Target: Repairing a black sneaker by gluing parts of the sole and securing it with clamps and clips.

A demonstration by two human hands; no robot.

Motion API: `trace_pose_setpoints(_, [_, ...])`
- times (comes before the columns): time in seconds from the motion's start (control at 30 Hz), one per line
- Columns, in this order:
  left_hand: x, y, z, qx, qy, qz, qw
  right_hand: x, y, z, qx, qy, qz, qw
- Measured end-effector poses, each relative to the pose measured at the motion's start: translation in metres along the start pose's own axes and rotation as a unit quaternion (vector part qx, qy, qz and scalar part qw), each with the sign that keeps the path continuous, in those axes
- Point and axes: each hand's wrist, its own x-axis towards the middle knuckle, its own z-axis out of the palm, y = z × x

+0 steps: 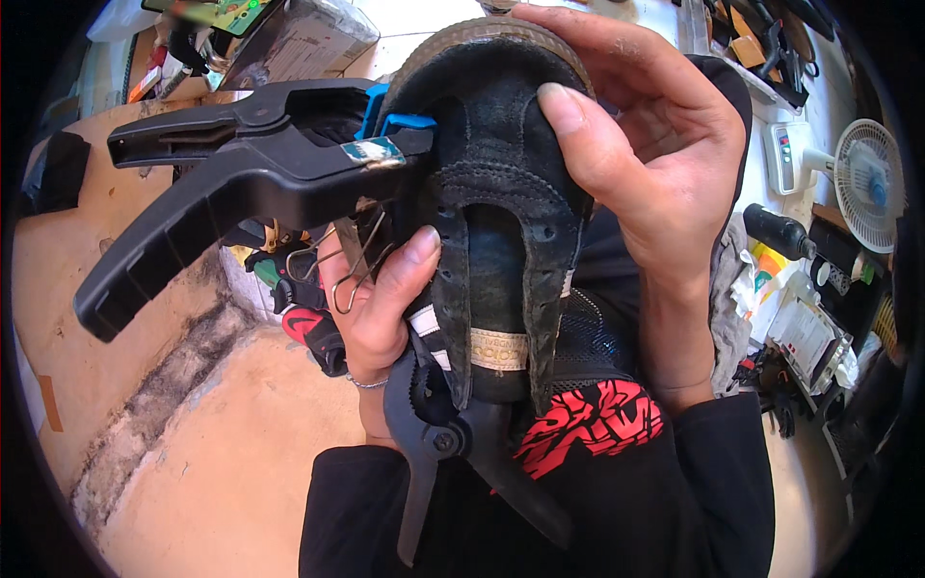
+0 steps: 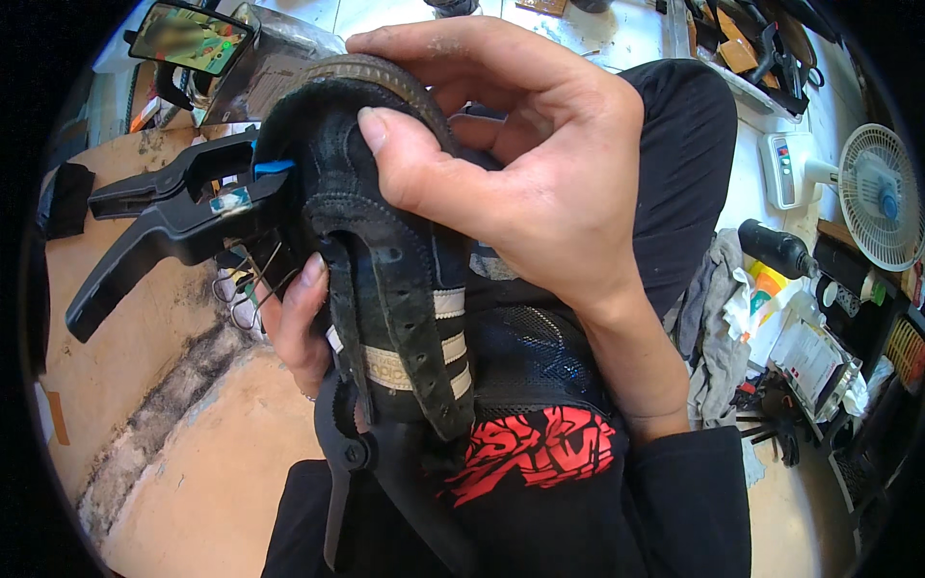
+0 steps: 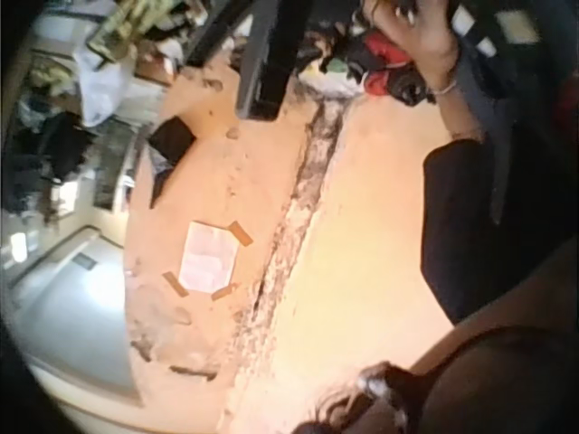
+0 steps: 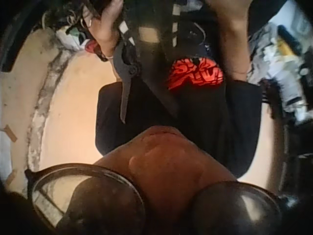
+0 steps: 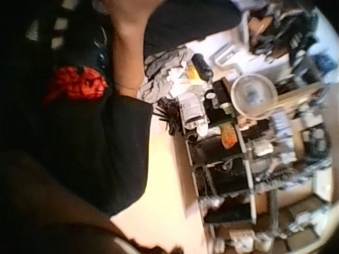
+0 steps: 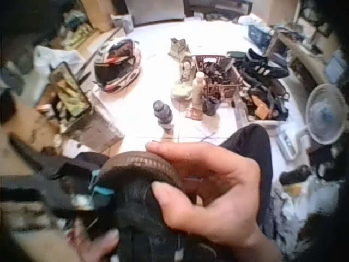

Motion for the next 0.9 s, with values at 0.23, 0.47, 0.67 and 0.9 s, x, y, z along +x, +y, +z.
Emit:
trace_pose_setpoints(0.23, [0.028, 0.009, 0.015, 0.015, -0.009, 0.018, 1.0, 0.022, 0.02, -0.013, -0.019, -0.098, -0.012, 0.995])
trace_pose_setpoints(0.47, [0.054, -0.031, 0.044, -0.073, -0.057, 0.126, 0.988, 0.104, 0.006, -0.002, -0.058, -0.181, 0.002, 0.982])
trace_pose_setpoints(0.67, [0.042, -0.05, -0.068, -0.007, -0.177, 0.043, 0.983, 0.075, -0.021, -0.027, -0.234, -0.385, 0.16, 0.879])
trace_pose_setpoints(0.9, [0.045, -0.001, -0.039, 0.291, -0.288, 0.062, 0.91, 0.015, 0.02, -0.05, -0.235, -0.403, 0.247, 0.849])
